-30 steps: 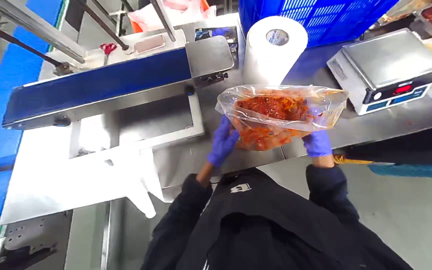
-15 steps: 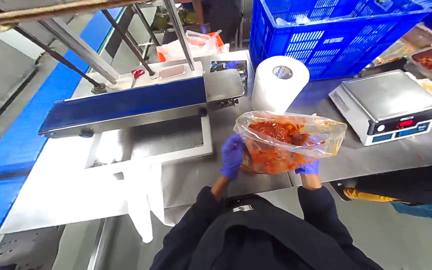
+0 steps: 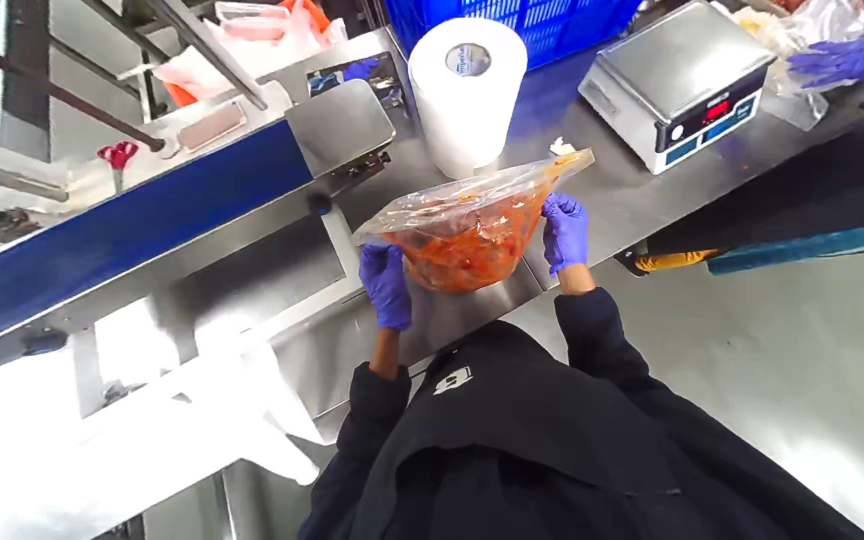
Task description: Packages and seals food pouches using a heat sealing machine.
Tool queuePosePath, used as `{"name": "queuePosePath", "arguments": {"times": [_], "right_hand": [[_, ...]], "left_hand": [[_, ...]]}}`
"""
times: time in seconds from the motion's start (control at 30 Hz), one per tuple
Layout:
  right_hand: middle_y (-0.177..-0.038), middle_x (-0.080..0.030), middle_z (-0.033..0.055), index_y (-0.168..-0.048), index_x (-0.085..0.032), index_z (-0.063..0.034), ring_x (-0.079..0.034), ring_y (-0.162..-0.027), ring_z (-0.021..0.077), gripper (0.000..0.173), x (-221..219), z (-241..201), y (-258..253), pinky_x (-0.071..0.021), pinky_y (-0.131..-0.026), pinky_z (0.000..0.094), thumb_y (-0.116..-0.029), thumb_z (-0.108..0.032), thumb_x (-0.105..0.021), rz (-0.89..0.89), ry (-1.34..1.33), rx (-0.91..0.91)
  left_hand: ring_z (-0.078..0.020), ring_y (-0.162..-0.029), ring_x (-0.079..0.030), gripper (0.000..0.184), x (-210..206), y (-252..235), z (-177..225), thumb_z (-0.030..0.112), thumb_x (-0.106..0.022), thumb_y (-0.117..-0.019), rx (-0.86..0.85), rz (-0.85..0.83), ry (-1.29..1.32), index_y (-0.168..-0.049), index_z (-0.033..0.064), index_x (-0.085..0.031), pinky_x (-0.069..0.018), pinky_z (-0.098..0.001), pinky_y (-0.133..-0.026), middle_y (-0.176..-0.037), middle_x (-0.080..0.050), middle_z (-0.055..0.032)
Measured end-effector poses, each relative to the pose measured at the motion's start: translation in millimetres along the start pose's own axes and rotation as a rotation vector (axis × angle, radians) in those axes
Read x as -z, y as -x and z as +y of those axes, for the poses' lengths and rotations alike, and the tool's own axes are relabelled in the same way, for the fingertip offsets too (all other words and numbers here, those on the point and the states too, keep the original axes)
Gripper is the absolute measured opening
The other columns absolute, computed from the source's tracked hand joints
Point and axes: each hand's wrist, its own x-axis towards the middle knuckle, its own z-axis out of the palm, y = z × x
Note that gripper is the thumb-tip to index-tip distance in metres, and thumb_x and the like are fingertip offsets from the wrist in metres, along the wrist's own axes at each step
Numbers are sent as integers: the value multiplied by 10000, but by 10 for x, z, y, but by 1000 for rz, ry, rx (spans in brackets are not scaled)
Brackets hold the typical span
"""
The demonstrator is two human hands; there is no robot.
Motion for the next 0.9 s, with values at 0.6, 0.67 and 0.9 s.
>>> {"name": "queuePosePath", "arguments": {"times": [0.6, 0.67, 0.9], "right_hand": [[-669, -588, -82, -818, -603, -139, -614, -648, 19, 444, -737, -828, 83, -558, -640, 257, -1117, -316, -327, 73, 28, 211], [-615, -562, -104, -736, -563, -202, -581, -580, 13, 451, -901, -988, 339, -523, -559, 253, -1104, -371, -363, -40, 30, 236], [-533, -477, -36, -661, -484, -182, -462, -430, 83, 558, -1176, -942, 628, -397, -406, 285, -1087, -522, -362, -258, 292, 129]], "left_hand": [[-13, -629, -627, 334, -221, -145, 619, 69, -368, -1071, 77, 252, 140, -860, 64, -627, -571, -217, -640, -675, -631, 84], [-3, -599, -598, 343, -25, -193, 636, 122, -346, -1099, 141, 332, 128, -877, 72, -603, -553, -204, -619, -652, -596, 91], [-48, -603, -609, 337, 544, -262, 471, 189, -379, -1107, 255, 478, -19, -923, 37, -618, -567, -252, -623, -669, -595, 41]]}}
